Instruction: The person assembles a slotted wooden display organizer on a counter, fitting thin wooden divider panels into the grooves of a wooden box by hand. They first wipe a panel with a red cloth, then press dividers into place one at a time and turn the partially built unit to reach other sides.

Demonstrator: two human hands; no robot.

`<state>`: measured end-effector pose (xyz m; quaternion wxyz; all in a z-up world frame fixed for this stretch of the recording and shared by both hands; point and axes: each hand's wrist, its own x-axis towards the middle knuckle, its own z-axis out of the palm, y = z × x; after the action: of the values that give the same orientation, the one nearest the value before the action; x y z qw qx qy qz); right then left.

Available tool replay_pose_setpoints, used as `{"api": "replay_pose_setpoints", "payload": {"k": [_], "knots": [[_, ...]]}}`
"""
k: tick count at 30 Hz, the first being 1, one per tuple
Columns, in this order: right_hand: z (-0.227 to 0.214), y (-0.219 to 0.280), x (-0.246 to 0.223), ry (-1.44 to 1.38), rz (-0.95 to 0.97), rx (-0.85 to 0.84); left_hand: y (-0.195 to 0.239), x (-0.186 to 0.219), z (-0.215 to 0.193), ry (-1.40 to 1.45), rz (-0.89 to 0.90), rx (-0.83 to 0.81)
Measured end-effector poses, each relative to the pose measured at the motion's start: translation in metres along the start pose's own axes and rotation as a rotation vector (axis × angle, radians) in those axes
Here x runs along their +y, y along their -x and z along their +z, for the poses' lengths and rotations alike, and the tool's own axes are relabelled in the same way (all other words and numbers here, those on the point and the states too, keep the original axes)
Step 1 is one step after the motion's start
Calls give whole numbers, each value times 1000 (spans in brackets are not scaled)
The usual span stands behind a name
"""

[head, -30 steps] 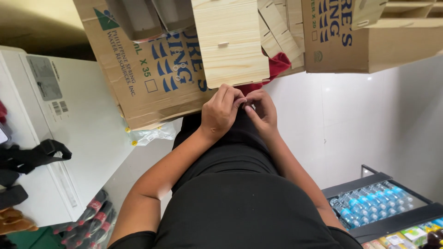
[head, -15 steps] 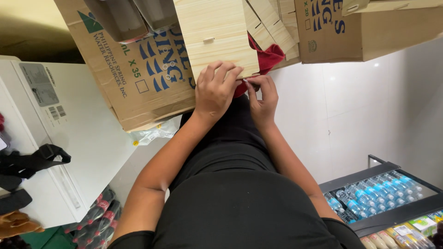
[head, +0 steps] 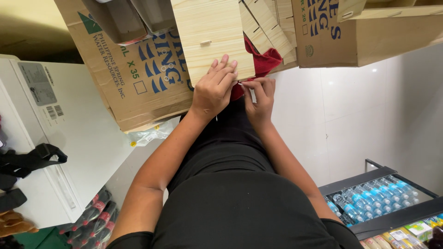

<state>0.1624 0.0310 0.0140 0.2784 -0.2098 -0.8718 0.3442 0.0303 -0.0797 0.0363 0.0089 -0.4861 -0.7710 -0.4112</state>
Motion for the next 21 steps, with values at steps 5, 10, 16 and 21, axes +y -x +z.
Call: {"api": "replay_pose_setpoints", "payload": {"k": [5, 10, 16, 21], "knots": [[8, 1, -1, -21, -22, 5, 3, -3, 4, 29, -25, 5], [9, 0, -1, -31, -14, 14, 4, -4, 3, 50, -25, 15], [4, -1, 14, -55, 57, 6, 5, -5, 5, 10, 4, 13], [7, -4, 20, -31, -43, 82, 4, -5, 2, 25, 21, 3]]}}
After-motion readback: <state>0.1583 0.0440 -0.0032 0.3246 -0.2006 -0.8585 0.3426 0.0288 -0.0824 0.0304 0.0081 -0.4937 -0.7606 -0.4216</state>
